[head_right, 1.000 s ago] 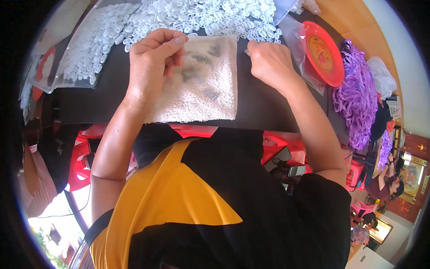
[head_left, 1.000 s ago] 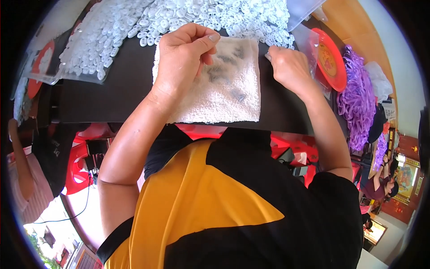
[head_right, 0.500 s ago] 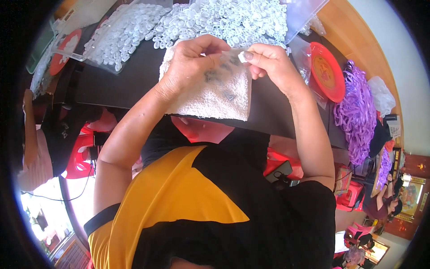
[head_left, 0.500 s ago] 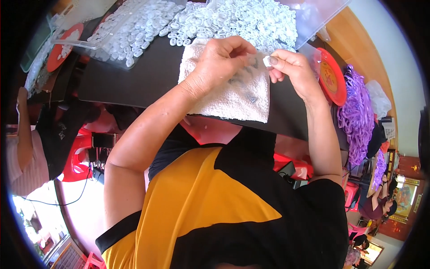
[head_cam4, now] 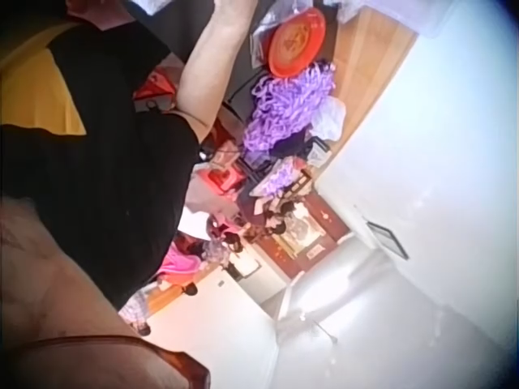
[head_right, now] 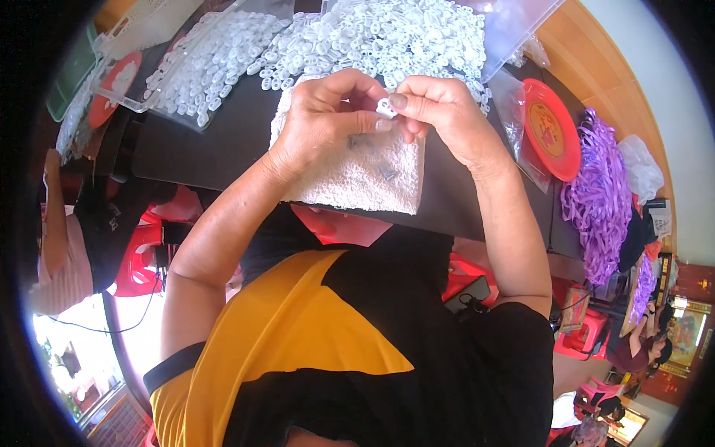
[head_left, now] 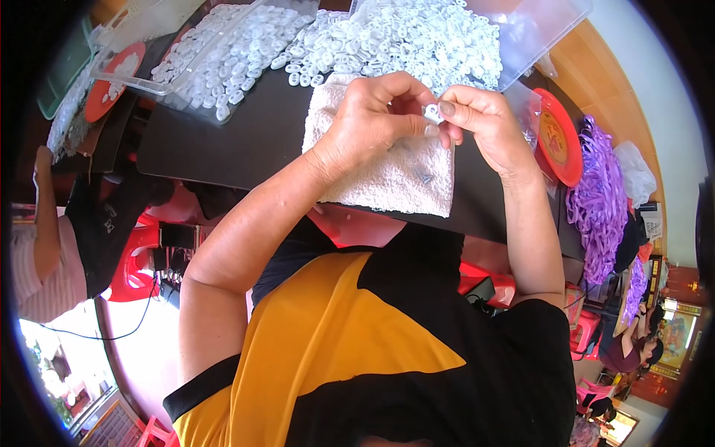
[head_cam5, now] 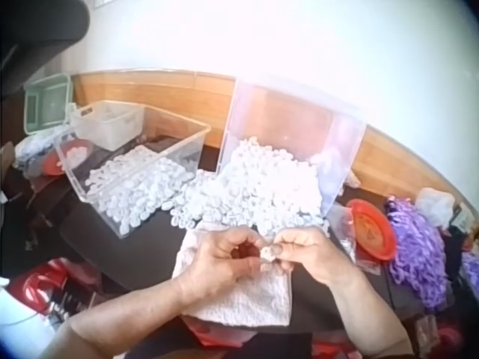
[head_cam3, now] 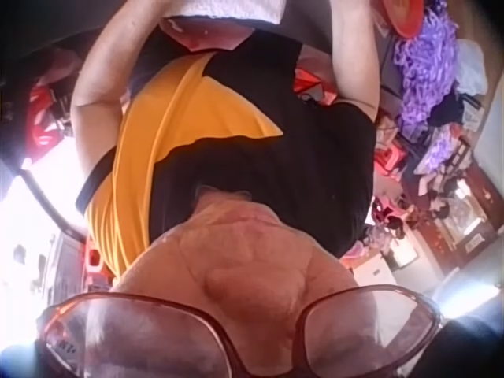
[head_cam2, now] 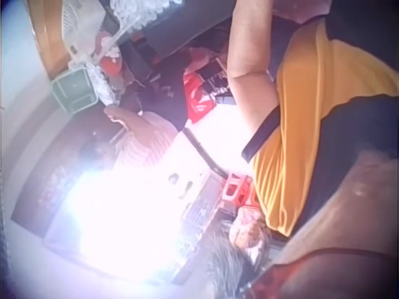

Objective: Assembling small white plastic components by hand at a workshop table.

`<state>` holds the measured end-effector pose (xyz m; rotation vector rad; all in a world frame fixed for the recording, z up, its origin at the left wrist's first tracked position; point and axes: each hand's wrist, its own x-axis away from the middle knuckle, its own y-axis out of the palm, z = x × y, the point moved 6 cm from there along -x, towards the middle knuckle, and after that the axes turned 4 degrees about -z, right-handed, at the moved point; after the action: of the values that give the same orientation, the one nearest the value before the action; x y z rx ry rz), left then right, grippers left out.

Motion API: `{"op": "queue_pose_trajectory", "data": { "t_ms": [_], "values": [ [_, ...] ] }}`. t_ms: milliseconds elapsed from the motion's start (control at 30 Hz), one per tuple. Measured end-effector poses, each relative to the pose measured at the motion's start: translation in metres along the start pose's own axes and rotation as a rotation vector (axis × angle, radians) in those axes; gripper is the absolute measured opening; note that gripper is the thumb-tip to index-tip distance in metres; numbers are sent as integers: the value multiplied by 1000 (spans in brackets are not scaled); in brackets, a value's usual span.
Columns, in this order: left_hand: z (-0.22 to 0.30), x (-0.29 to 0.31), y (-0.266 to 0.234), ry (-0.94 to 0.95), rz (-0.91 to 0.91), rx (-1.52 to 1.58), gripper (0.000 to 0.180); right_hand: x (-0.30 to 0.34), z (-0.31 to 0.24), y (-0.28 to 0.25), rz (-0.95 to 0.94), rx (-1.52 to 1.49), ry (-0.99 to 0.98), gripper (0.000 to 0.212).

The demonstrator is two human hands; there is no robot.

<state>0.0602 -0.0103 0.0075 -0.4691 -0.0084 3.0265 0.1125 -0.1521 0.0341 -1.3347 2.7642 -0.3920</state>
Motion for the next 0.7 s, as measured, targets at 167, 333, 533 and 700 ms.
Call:
{"op": "queue_pose_trajectory", "data": {
  "t_ms": [167, 333, 533, 700],
  "values": [
    [2, 1, 2, 24, -2, 38, 26, 0, 2, 0, 0, -14, -7, 28],
    [6, 3, 1, 43, 3, -23, 26, 2, 4, 3, 31, -83, -4, 25],
    [7, 2, 1, 72, 8, -42, 25, 4, 3, 3, 34, -113, -21, 23],
    [10, 1, 0, 101, 20, -94, 22, 3, 2, 2, 76, -96, -34, 21]
  ]
}}
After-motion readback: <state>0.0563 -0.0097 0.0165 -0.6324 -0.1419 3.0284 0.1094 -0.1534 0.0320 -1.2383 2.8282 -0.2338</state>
